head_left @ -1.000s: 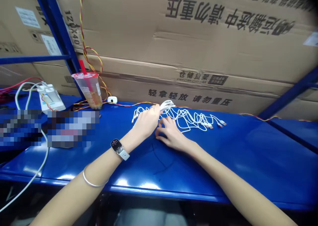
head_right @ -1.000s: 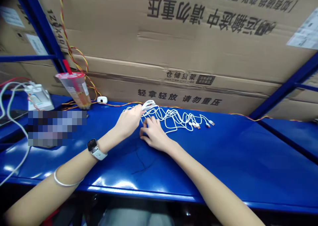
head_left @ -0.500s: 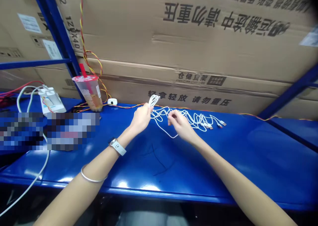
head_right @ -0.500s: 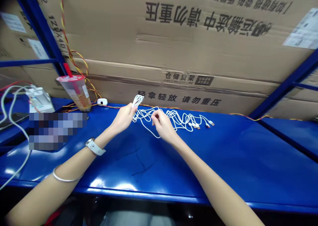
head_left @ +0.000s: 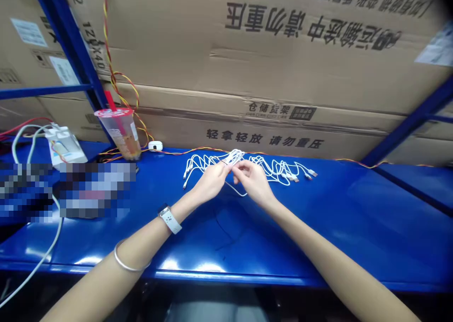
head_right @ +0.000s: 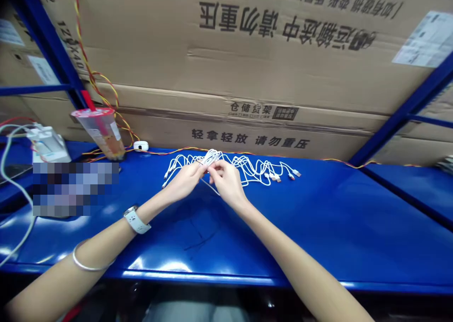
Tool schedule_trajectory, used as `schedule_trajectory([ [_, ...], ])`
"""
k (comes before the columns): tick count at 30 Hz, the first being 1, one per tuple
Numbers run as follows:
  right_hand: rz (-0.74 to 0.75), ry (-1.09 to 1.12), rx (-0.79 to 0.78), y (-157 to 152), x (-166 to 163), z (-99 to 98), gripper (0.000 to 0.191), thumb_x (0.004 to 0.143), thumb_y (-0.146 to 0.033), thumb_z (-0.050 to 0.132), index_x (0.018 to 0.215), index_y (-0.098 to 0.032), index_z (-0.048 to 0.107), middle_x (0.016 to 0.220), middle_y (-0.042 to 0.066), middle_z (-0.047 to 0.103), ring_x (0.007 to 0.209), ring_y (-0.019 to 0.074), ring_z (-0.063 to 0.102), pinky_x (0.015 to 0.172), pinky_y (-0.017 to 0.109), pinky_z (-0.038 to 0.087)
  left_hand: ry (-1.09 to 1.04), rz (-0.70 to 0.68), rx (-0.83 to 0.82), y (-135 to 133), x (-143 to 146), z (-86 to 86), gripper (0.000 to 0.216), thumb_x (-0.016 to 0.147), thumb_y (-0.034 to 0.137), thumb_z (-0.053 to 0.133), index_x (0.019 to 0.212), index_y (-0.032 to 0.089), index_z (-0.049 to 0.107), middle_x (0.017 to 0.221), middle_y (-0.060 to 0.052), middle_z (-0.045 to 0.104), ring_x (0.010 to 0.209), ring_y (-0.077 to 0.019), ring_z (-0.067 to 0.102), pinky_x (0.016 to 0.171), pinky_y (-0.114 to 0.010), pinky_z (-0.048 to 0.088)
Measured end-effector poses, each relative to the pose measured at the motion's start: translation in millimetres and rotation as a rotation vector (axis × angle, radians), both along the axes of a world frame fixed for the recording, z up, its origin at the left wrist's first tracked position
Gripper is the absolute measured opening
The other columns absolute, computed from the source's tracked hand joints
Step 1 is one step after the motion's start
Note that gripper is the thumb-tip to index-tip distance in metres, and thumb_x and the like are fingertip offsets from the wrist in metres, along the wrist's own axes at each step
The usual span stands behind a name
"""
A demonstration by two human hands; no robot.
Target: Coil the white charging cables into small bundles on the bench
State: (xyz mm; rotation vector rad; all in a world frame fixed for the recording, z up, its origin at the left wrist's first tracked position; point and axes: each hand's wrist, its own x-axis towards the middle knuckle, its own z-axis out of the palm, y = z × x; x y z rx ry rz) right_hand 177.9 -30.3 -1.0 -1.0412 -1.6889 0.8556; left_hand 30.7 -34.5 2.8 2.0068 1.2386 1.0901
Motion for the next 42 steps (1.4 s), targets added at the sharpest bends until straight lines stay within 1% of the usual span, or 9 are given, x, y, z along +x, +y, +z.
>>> schedule_trajectory([
  [5, 0.028, 0.147, 0.026, -1.5, -1.0, 2.1, 0.024, 0.076, -0.04, 0.065, 0.082, -0.017, 0.057, 0.065, 0.001, 0.062, 0.055, 0.015, 0.059, 0.057, 0.028, 0.047, -0.189, -0.01, -0.155, 0.0, 1.8, 2.3, 0.036, 0.091, 0.042, 0.036, 0.07, 0.017, 0.052, 0.064, -0.001, 0.053, 0.059, -0.0119, 0.047, 0.055, -0.023, 0.036],
  [9, 0.028, 0.086, 0.019, 0.1, 1.2, 3.6, 0.026, 0.076, -0.041, 0.066, 0.078, -0.016, 0.06, 0.072, 0.003, 0.063, 0.054, 0.0132, 0.057, 0.053, 0.026, 0.044, -0.267, 0.01, -0.231, -2.1, 2.4, 5.0, 0.033, 0.089, 0.043, 0.041, 0.071, 0.017, 0.048, 0.06, 0.002, 0.046, 0.05, -0.0084, 0.037, 0.048, -0.021, 0.03],
  [15, 0.069, 0.052, 0.044, 2.1, 3.3, 9.3, 0.026, 0.076, -0.041, 0.065, 0.073, -0.017, 0.06, 0.07, 0.003, 0.062, 0.053, 0.0123, 0.052, 0.053, 0.027, 0.043, -0.514, -0.16, -0.451, -4.7, 2.6, 5.4, 0.03, 0.089, 0.044, 0.043, 0.077, 0.017, 0.045, 0.059, 0.007, 0.036, 0.041, -0.0029, 0.022, 0.04, -0.018, 0.014],
  [20, 0.076, 0.048, 0.026, 8.1, 6.8, 9.1, 0.03, 0.072, -0.044, 0.068, 0.072, -0.018, 0.054, 0.068, 0.002, 0.06, 0.055, 0.0122, 0.052, 0.055, 0.027, 0.044, -0.59, -0.232, -0.476, -2.0, -1.4, 4.7, 0.03, 0.088, 0.042, 0.048, 0.075, 0.015, 0.045, 0.058, 0.006, 0.036, 0.04, -0.0009, 0.02, 0.04, -0.016, 0.011],
  [24, 0.204, 0.08, -0.048, 18.8, 23.6, 11.8, 0.042, 0.067, -0.037, 0.074, 0.097, -0.019, 0.052, 0.08, 0.0, 0.06, 0.068, 0.0125, 0.057, 0.062, 0.025, 0.046, -0.656, -0.421, -0.54, -2.2, -6.9, 8.6, 0.029, 0.089, 0.04, 0.048, 0.076, 0.014, 0.046, 0.057, 0.007, 0.03, 0.041, -0.0004, 0.015, 0.041, -0.016, 0.01],
  [30, 0.496, -0.037, 0.048, 18.3, 45.9, 29.3, 0.052, 0.082, -0.029, 0.06, 0.131, -0.031, 0.045, 0.125, 0.005, 0.053, 0.103, 0.0162, 0.056, 0.085, 0.031, 0.047, -0.582, -0.751, -0.729, -15.0, -6.2, 15.3, 0.03, 0.089, 0.04, 0.047, 0.073, 0.015, 0.045, 0.056, 0.008, 0.021, 0.043, -0.0021, 0.011, 0.041, -0.018, 0.01],
  [35, 0.518, -0.326, 0.235, 12.8, 39.0, 34.6, 0.023, 0.086, -0.031, 0.055, 0.104, -0.023, 0.068, 0.122, 0.007, 0.054, 0.113, 0.0203, 0.052, 0.095, 0.037, 0.043, -0.436, -0.859, -0.8, -20.9, -1.3, 13.0, 0.036, 0.086, 0.047, 0.05, 0.069, 0.015, 0.046, 0.054, 0.007, 0.021, 0.046, -0.0042, 0.014, 0.042, -0.021, 0.009],
  [39, 0.384, -0.345, 0.382, 13.3, 36.6, 34.3, 0.017, 0.086, -0.029, 0.054, 0.086, -0.021, 0.068, 0.11, 0.007, 0.059, 0.105, 0.021, 0.056, 0.094, 0.037, 0.042, -0.432, -0.775, -0.735, -17.0, -3.7, 12.1, 0.037, 0.083, 0.05, 0.053, 0.073, 0.016, 0.046, 0.056, 0.008, 0.022, 0.046, -0.0044, 0.014, 0.043, -0.02, 0.01],
  [42, 0.262, -0.336, 0.408, 13.0, 37.5, 33.8, 0.018, 0.087, -0.028, 0.05, 0.085, -0.019, 0.066, 0.095, 0.007, 0.066, 0.089, 0.0208, 0.061, 0.081, 0.034, 0.045, -0.445, -0.654, -0.633, -11.9, -7.2, 13.1, 0.036, 0.084, 0.05, 0.052, 0.077, 0.015, 0.046, 0.059, 0.007, 0.025, 0.047, -0.0037, 0.015, 0.044, -0.019, 0.01],
])
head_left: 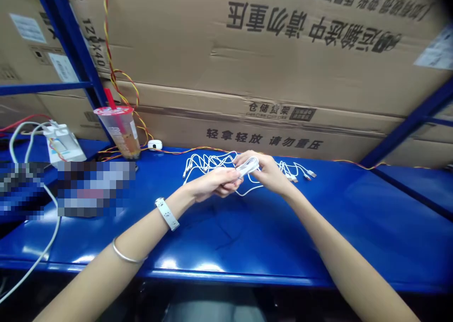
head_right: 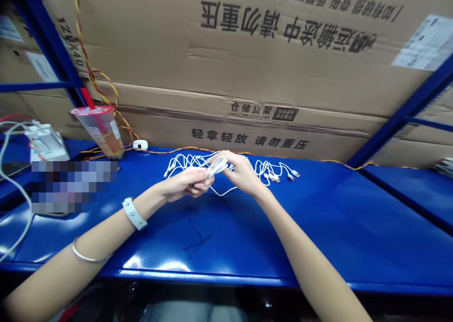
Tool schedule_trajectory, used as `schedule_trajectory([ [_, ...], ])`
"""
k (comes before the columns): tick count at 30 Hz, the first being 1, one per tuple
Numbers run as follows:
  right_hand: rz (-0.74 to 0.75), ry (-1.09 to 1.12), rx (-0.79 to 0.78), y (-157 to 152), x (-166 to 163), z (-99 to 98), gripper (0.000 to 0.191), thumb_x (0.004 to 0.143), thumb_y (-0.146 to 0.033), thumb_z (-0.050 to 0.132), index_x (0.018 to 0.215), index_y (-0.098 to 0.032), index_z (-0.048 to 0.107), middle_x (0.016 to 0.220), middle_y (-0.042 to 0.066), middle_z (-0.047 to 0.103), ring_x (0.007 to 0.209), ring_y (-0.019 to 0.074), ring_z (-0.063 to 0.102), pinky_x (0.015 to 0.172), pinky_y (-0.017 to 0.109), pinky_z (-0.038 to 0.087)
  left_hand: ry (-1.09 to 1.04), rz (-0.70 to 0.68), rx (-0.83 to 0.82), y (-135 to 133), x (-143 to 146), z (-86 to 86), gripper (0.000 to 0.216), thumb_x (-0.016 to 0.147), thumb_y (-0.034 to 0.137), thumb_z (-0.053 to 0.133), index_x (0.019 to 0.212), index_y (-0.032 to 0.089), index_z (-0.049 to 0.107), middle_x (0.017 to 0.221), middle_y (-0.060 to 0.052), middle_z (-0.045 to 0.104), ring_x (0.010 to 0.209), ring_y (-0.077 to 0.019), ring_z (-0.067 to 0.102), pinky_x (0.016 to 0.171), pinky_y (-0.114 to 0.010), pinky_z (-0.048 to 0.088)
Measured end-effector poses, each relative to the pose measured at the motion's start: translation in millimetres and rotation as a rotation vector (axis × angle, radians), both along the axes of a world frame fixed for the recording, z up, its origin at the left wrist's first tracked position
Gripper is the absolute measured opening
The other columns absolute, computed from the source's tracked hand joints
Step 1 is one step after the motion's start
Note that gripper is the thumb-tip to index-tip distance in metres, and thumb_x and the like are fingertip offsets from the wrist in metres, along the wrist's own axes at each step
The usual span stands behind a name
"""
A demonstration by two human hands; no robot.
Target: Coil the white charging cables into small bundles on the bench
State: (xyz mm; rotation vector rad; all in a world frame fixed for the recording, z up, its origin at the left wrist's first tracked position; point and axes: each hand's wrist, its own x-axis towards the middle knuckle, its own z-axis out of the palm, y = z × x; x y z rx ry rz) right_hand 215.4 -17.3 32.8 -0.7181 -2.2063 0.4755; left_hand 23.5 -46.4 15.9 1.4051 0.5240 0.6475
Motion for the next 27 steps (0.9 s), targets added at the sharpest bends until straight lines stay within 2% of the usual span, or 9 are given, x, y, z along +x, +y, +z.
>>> schedule_trajectory([
  [3, -0.157, -0.045, 0.017, -2.7, -2.9, -1.6, 0.02, 0.085, -0.026, 0.05, 0.073, -0.019, 0.063, 0.07, 0.003, 0.066, 0.065, 0.0179, 0.058, 0.066, 0.029, 0.042, 0.012, 0.151, 0.085, 3.9, -0.2, 1.0, 0.036, 0.083, 0.05, 0.054, 0.077, 0.015, 0.047, 0.06, 0.007, 0.029, 0.048, -0.0039, 0.02, 0.044, -0.019, 0.013],
  [5, -0.2, -0.07, 0.015, -5.1, -7.3, -3.4, 0.021, 0.085, -0.025, 0.05, 0.068, -0.019, 0.06, 0.061, 0.001, 0.063, 0.056, 0.0159, 0.055, 0.06, 0.027, 0.039, 0.015, 0.259, 0.137, 5.4, 2.2, 0.7, 0.036, 0.082, 0.049, 0.054, 0.076, 0.015, 0.047, 0.059, 0.006, 0.03, 0.048, -0.0042, 0.022, 0.044, -0.019, 0.015],
  [9, -0.226, -0.079, 0.045, -7.6, -15.8, -8.0, 0.019, 0.084, -0.02, 0.048, 0.073, -0.018, 0.063, 0.066, 0.003, 0.065, 0.057, 0.0162, 0.056, 0.06, 0.026, 0.037, 0.06, 0.43, 0.202, 7.5, 7.9, -3.5, 0.032, 0.086, 0.046, 0.048, 0.074, 0.016, 0.047, 0.058, 0.006, 0.034, 0.046, -0.0046, 0.025, 0.043, -0.019, 0.02],
  [13, -0.276, -0.099, 0.104, -7.3, -20.1, -14.2, 0.018, 0.084, -0.018, 0.047, 0.076, -0.019, 0.063, 0.073, 0.005, 0.068, 0.061, 0.0179, 0.058, 0.062, 0.027, 0.038, 0.198, 0.575, 0.398, 9.1, 8.3, -6.8, 0.032, 0.088, 0.043, 0.043, 0.074, 0.016, 0.052, 0.063, 0.002, 0.048, 0.051, -0.0074, 0.039, 0.047, -0.02, 0.029],
  [16, -0.328, -0.098, 0.098, -9.4, -23.9, -19.7, 0.019, 0.086, -0.021, 0.046, 0.075, -0.019, 0.061, 0.069, 0.005, 0.066, 0.057, 0.0175, 0.055, 0.06, 0.028, 0.037, 0.318, 0.63, 0.549, 7.4, 6.6, -3.7, 0.031, 0.09, 0.039, 0.039, 0.073, 0.017, 0.053, 0.069, -0.001, 0.056, 0.061, -0.0112, 0.049, 0.055, -0.022, 0.036],
  [20, -0.381, -0.029, 0.086, -13.3, -29.2, -26.3, 0.02, 0.09, -0.025, 0.044, 0.079, -0.019, 0.06, 0.069, 0.005, 0.066, 0.057, 0.018, 0.056, 0.059, 0.028, 0.038, 0.435, 0.657, 0.712, 4.5, 5.0, 2.2, 0.03, 0.092, 0.035, 0.037, 0.074, 0.018, 0.052, 0.072, -0.002, 0.059, 0.068, -0.0138, 0.053, 0.065, -0.024, 0.037],
  [23, -0.416, -0.081, 0.173, -13.1, -29.9, -29.4, 0.022, 0.092, -0.024, 0.04, 0.082, -0.019, 0.06, 0.074, 0.007, 0.068, 0.062, 0.0202, 0.058, 0.063, 0.03, 0.039, 0.447, 0.655, 0.734, 5.5, 4.7, 1.9, 0.031, 0.093, 0.036, 0.035, 0.077, 0.018, 0.054, 0.074, -0.002, 0.06, 0.068, -0.0139, 0.053, 0.065, -0.024, 0.037],
  [27, -0.429, -0.263, 0.34, -13.2, -29.8, -30.6, 0.027, 0.093, -0.019, 0.035, 0.091, -0.015, 0.061, 0.083, 0.012, 0.069, 0.073, 0.0234, 0.061, 0.072, 0.033, 0.04, 0.468, 0.671, 0.724, 8.6, 5.1, -1.8, 0.032, 0.093, 0.036, 0.034, 0.077, 0.018, 0.056, 0.068, -0.001, 0.057, 0.064, -0.0137, 0.051, 0.061, -0.024, 0.036],
])
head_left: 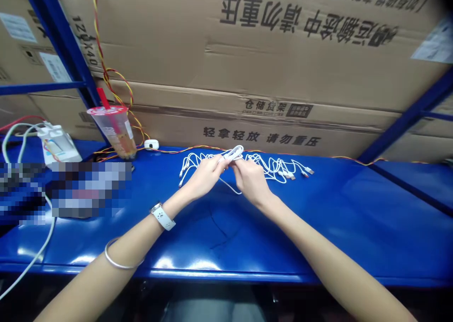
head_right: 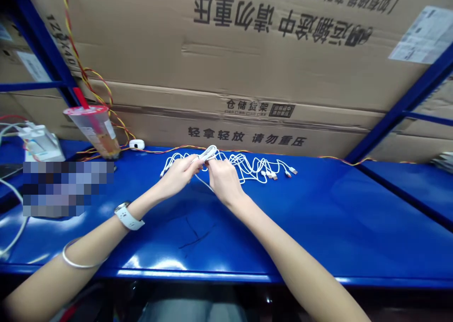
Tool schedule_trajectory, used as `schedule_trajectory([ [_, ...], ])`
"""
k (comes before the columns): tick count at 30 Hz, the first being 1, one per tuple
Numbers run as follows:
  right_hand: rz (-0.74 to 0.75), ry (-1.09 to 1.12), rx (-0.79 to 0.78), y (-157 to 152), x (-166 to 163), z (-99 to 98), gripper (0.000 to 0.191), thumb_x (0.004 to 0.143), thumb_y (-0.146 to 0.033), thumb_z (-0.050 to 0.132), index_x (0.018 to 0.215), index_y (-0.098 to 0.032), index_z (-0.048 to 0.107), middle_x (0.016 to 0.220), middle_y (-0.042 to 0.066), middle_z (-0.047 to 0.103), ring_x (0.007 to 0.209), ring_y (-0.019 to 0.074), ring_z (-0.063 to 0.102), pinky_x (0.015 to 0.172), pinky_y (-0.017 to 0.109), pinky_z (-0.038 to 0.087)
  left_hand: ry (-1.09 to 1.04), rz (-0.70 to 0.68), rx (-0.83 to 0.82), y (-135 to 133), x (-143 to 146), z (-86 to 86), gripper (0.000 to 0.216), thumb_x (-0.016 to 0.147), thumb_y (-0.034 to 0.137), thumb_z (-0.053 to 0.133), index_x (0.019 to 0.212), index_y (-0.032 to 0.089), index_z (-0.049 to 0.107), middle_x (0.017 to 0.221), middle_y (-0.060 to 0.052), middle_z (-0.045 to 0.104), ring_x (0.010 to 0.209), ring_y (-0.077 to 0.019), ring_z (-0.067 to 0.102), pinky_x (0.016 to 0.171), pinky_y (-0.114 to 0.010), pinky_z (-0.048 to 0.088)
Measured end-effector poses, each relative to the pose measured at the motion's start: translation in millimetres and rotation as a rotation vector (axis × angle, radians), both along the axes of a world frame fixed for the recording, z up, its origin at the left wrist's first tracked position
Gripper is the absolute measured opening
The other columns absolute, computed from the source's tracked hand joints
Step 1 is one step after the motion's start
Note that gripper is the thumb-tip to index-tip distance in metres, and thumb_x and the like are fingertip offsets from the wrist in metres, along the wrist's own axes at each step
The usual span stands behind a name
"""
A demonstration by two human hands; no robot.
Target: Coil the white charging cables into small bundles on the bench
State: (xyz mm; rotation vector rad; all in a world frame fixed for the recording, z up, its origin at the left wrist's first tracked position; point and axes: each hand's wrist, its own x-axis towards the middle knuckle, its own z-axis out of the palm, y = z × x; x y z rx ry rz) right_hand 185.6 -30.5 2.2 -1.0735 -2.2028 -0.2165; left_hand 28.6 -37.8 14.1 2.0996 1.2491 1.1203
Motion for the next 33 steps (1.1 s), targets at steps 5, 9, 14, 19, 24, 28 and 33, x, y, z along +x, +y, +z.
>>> schedule_trajectory([
  [5, -0.025, -0.205, 0.079, -3.7, -1.1, 4.4, 0.03, 0.091, -0.01, 0.032, 0.097, -0.009, 0.062, 0.08, 0.014, 0.069, 0.073, 0.025, 0.061, 0.071, 0.034, 0.038, 0.039, 0.034, -0.005, 1.6, -0.3, 1.2, 0.032, 0.093, 0.036, 0.035, 0.073, 0.018, 0.053, 0.067, -0.001, 0.056, 0.062, -0.0138, 0.051, 0.059, -0.025, 0.035],
  [9, -0.012, -0.183, -0.026, -2.1, 2.7, 8.7, 0.026, 0.091, -0.014, 0.036, 0.095, -0.013, 0.061, 0.08, 0.012, 0.069, 0.067, 0.0236, 0.06, 0.065, 0.032, 0.036, 0.126, 0.02, 0.016, 3.9, -4.0, 0.6, 0.028, 0.093, 0.036, 0.035, 0.076, 0.02, 0.05, 0.071, -0.002, 0.058, 0.065, -0.0148, 0.052, 0.061, -0.026, 0.035],
  [14, 0.019, -0.167, -0.205, 0.1, 7.8, 7.6, 0.021, 0.09, -0.015, 0.041, 0.086, -0.015, 0.062, 0.075, 0.011, 0.069, 0.062, 0.0212, 0.06, 0.06, 0.029, 0.034, 0.392, -0.042, 0.03, 8.2, -8.7, -8.8, 0.021, 0.094, 0.032, 0.034, 0.085, 0.019, 0.049, 0.08, -0.006, 0.062, 0.071, -0.0189, 0.058, 0.063, -0.027, 0.038],
  [19, 0.034, -0.187, -0.295, -1.6, 8.5, 10.7, 0.022, 0.087, -0.013, 0.042, 0.078, -0.015, 0.063, 0.075, 0.009, 0.069, 0.067, 0.0192, 0.06, 0.063, 0.027, 0.035, 0.649, -0.048, 0.093, 8.8, -9.9, -13.0, 0.026, 0.095, 0.033, 0.031, 0.101, 0.015, 0.049, 0.087, -0.01, 0.066, 0.078, -0.0221, 0.063, 0.065, -0.029, 0.042],
  [24, 0.039, -0.235, -0.392, -3.4, 6.0, 12.3, 0.024, 0.082, -0.011, 0.045, 0.062, -0.015, 0.057, 0.064, 0.007, 0.064, 0.058, 0.0147, 0.052, 0.058, 0.026, 0.03, 0.834, -0.021, 0.128, 4.3, -8.7, -14.1, 0.026, 0.096, 0.031, 0.031, 0.102, 0.014, 0.051, 0.085, -0.01, 0.067, 0.075, -0.022, 0.066, 0.063, -0.028, 0.044],
  [28, 0.077, -0.217, -0.468, -5.2, 7.9, 15.8, 0.022, 0.078, -0.009, 0.044, 0.059, -0.016, 0.054, 0.061, 0.004, 0.06, 0.054, 0.012, 0.046, 0.055, 0.025, 0.028, 0.94, 0.012, 0.239, -1.0, -4.5, -15.6, 0.02, 0.094, 0.023, 0.035, 0.1, 0.013, 0.052, 0.082, -0.01, 0.068, 0.07, -0.0241, 0.067, 0.057, -0.029, 0.044],
  [33, 0.154, -0.096, -0.643, -5.4, 14.9, 27.8, 0.019, 0.074, -0.009, 0.043, 0.06, -0.016, 0.054, 0.054, -0.001, 0.052, 0.051, 0.0098, 0.041, 0.056, 0.024, 0.029, 0.998, 0.062, 0.338, -2.2, 1.3, -14.6, 0.021, 0.093, 0.019, 0.037, 0.099, 0.012, 0.055, 0.08, -0.012, 0.068, 0.066, -0.0238, 0.067, 0.057, -0.029, 0.045],
])
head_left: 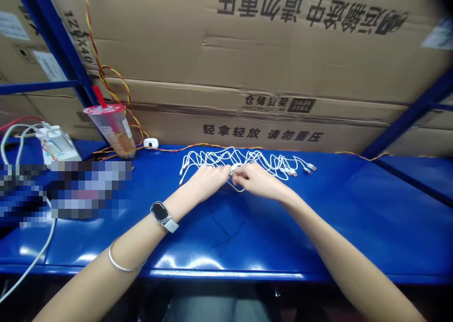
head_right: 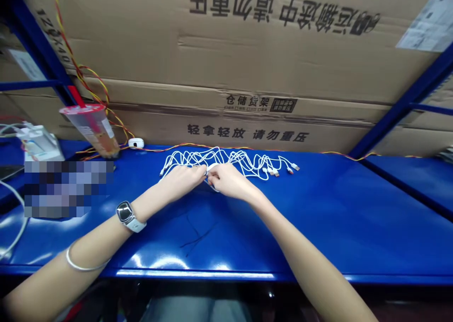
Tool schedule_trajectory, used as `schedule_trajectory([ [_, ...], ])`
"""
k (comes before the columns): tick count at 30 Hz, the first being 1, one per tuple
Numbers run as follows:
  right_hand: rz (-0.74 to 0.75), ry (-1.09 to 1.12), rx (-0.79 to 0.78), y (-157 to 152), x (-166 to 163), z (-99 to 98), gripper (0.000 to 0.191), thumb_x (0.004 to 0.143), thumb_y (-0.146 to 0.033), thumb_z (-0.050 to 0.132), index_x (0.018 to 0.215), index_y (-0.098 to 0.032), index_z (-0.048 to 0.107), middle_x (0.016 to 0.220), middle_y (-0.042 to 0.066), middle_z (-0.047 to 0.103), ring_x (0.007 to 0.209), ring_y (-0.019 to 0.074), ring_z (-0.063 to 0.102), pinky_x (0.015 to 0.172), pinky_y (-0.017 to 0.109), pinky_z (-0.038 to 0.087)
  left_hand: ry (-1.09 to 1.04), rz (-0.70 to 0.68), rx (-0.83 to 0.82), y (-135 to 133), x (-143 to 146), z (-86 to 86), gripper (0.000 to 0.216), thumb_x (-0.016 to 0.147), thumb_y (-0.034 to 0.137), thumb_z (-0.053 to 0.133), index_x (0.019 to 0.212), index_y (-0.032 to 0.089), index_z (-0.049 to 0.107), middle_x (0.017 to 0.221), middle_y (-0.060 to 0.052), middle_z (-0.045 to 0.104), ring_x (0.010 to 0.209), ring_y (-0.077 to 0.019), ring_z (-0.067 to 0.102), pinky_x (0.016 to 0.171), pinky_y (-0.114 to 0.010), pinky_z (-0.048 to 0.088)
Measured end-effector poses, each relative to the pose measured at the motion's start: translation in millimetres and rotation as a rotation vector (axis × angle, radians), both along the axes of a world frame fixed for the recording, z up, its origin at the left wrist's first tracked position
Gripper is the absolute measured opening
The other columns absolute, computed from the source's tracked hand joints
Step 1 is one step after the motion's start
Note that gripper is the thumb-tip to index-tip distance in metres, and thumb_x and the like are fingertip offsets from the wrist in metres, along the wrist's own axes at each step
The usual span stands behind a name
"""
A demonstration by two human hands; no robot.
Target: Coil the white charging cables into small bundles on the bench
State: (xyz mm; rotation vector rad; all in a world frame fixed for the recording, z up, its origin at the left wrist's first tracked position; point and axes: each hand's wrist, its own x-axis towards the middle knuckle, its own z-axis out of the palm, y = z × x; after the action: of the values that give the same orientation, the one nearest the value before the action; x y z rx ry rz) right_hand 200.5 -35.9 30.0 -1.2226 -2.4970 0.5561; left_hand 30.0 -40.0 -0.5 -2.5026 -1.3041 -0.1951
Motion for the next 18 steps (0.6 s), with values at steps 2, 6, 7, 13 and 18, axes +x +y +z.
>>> schedule_trajectory([
  [2, -0.015, 0.099, -0.113, 0.9, 2.3, 2.5, 0.016, 0.073, -0.012, 0.044, 0.062, -0.016, 0.056, 0.052, -0.003, 0.049, 0.049, 0.0093, 0.039, 0.053, 0.024, 0.028, 0.011, -0.011, 0.07, 2.0, 0.6, -0.6, 0.022, 0.093, 0.019, 0.036, 0.096, 0.012, 0.057, 0.077, -0.012, 0.068, 0.065, -0.0241, 0.066, 0.055, -0.029, 0.044],
  [6, -0.035, 0.418, -0.435, 2.9, 4.0, 1.6, 0.011, 0.069, -0.018, 0.048, 0.061, -0.018, 0.054, 0.049, -0.005, 0.037, 0.046, 0.0079, 0.028, 0.046, 0.024, 0.02, -0.025, -0.041, 0.201, 7.0, -1.2, -4.0, 0.022, 0.093, 0.018, 0.036, 0.091, 0.014, 0.057, 0.07, -0.01, 0.066, 0.063, -0.0214, 0.065, 0.05, -0.025, 0.037],
  [7, -0.036, 0.492, -0.51, 3.0, 3.9, 1.2, 0.01, 0.07, -0.019, 0.05, 0.06, -0.018, 0.054, 0.048, -0.005, 0.032, 0.045, 0.0075, 0.024, 0.045, 0.024, 0.017, -0.035, -0.044, 0.23, 7.9, -2.0, -4.7, 0.021, 0.093, 0.017, 0.036, 0.09, 0.014, 0.057, 0.069, -0.009, 0.066, 0.062, -0.0203, 0.065, 0.049, -0.024, 0.035],
  [13, -0.023, 0.675, -0.679, 0.0, 0.6, 2.5, 0.022, 0.073, -0.023, 0.054, 0.055, -0.018, 0.043, 0.049, -0.007, 0.024, 0.046, 0.0058, 0.015, 0.044, 0.024, 0.011, -0.062, -0.072, 0.245, 8.2, -5.3, -3.1, 0.023, 0.092, 0.014, 0.035, 0.089, 0.016, 0.058, 0.071, -0.007, 0.065, 0.062, -0.0178, 0.063, 0.049, -0.024, 0.033],
  [18, -0.021, 0.596, -0.487, 0.7, 4.1, 8.3, 0.031, 0.084, -0.043, 0.051, 0.067, -0.017, 0.05, 0.049, -0.007, 0.028, 0.046, 0.0069, 0.02, 0.046, 0.024, 0.018, -0.198, -0.008, 0.111, 6.6, -6.7, -0.4, 0.026, 0.095, 0.027, 0.036, 0.099, 0.016, 0.059, 0.079, -0.009, 0.068, 0.069, -0.0191, 0.064, 0.055, -0.024, 0.037],
])
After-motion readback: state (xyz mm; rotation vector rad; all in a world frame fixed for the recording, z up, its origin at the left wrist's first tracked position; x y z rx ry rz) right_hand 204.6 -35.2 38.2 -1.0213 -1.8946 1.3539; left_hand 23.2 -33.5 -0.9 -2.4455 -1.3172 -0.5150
